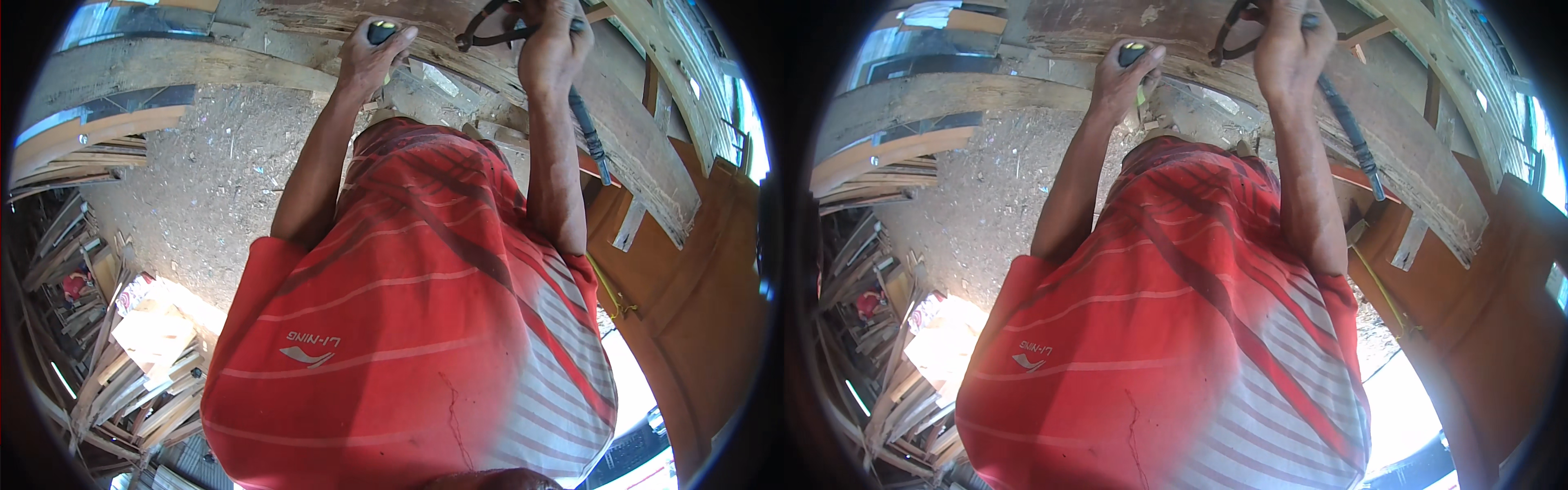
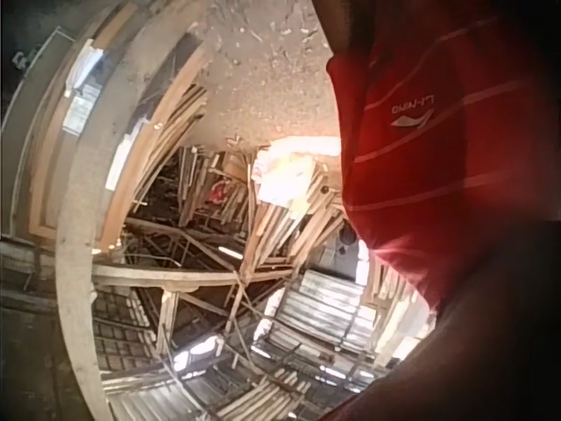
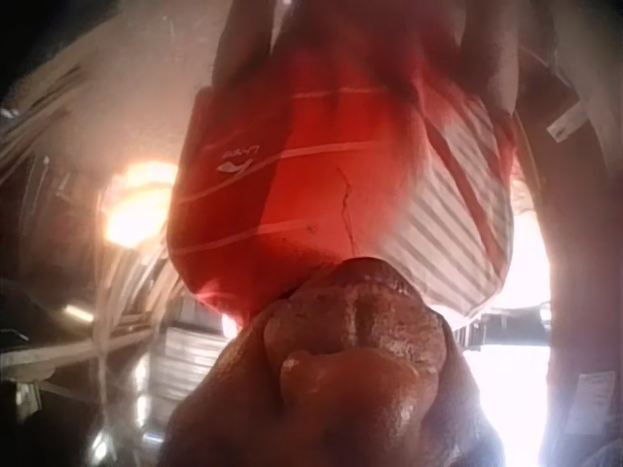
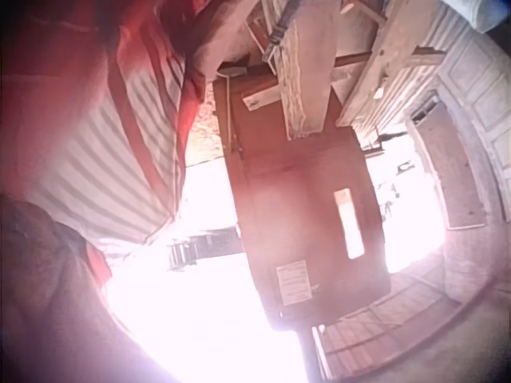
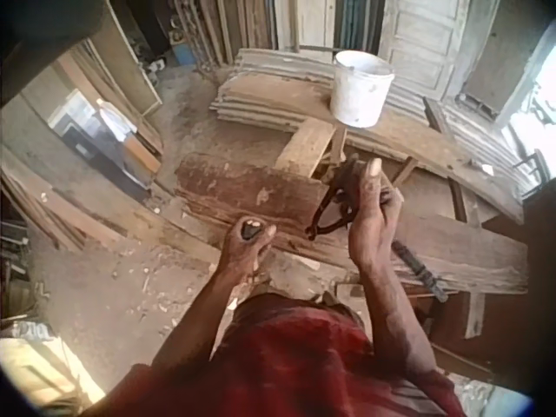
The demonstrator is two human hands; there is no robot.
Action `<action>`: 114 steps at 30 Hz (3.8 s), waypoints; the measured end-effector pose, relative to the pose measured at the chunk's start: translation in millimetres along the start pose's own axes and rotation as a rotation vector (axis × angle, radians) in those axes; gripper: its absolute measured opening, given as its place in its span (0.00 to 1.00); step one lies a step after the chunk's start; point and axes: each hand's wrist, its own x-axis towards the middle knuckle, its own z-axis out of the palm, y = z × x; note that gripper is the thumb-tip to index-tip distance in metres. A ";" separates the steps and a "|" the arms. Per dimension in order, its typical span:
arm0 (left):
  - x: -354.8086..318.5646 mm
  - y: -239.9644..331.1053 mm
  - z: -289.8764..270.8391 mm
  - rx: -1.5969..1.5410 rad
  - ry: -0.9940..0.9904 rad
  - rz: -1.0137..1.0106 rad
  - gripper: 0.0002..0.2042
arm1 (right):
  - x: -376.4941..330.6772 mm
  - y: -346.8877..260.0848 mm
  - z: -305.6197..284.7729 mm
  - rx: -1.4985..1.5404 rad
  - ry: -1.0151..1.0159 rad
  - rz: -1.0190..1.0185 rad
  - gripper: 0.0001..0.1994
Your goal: The person removes nails from a wooden plank using a hammer, pliers, and a punch.
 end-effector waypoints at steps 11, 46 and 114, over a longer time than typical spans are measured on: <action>-40.1 -36.5 16.3 -0.149 0.134 -0.016 0.17 | 7.0 -5.2 -4.4 0.053 -0.213 -0.075 0.24; -20.3 -100.2 72.4 -0.813 0.292 -0.109 0.16 | -44.0 25.4 -168.4 -1.363 -0.452 -0.040 0.18; -26.3 -92.0 77.2 -0.660 0.327 -0.002 0.19 | -65.7 -21.5 -51.5 -0.990 -0.589 0.047 0.22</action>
